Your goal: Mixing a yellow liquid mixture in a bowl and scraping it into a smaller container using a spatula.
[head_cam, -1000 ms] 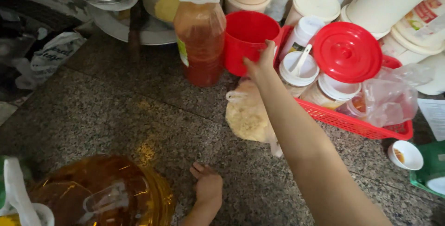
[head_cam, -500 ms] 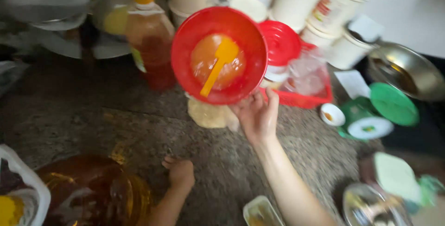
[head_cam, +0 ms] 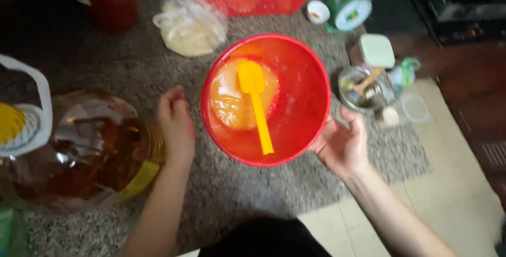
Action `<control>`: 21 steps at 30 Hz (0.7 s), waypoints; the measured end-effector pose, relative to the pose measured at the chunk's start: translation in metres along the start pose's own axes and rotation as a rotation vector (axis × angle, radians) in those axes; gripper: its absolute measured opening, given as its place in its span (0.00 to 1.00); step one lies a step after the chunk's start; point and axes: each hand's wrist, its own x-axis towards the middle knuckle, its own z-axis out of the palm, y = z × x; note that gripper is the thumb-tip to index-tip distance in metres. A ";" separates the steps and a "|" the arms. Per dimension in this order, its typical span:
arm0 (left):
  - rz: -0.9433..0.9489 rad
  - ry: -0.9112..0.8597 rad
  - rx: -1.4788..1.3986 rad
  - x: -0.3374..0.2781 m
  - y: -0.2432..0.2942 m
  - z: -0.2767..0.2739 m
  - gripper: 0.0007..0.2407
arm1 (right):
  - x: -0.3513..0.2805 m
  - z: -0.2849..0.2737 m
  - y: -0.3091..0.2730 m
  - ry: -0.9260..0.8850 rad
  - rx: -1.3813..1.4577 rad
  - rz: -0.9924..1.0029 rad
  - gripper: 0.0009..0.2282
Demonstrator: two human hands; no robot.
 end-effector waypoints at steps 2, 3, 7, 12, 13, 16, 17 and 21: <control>-0.022 -0.158 0.007 -0.022 0.074 -0.008 0.11 | -0.025 -0.010 0.006 0.043 -0.009 -0.034 0.28; -0.031 -0.298 0.009 -0.030 0.112 -0.011 0.12 | -0.036 -0.014 0.009 0.066 -0.026 -0.062 0.28; -0.095 -0.600 0.101 -0.050 0.152 -0.025 0.18 | -0.069 -0.019 0.024 0.033 0.004 -0.094 0.29; -0.407 -0.841 -0.064 -0.062 0.165 -0.047 0.21 | -0.095 -0.015 0.045 0.007 0.010 -0.145 0.31; -0.407 -0.844 -0.059 -0.064 0.165 -0.050 0.21 | -0.098 -0.014 0.048 0.008 0.015 -0.147 0.31; -0.529 -0.876 -0.180 -0.072 0.159 -0.060 0.18 | -0.098 -0.013 0.056 -0.019 -0.020 -0.130 0.33; -0.600 -0.838 -0.230 -0.075 0.154 -0.061 0.19 | -0.098 -0.014 0.059 -0.037 -0.028 -0.115 0.33; -0.799 -0.629 -0.359 -0.088 0.102 -0.080 0.21 | -0.082 -0.051 0.073 -0.186 0.104 -0.018 0.26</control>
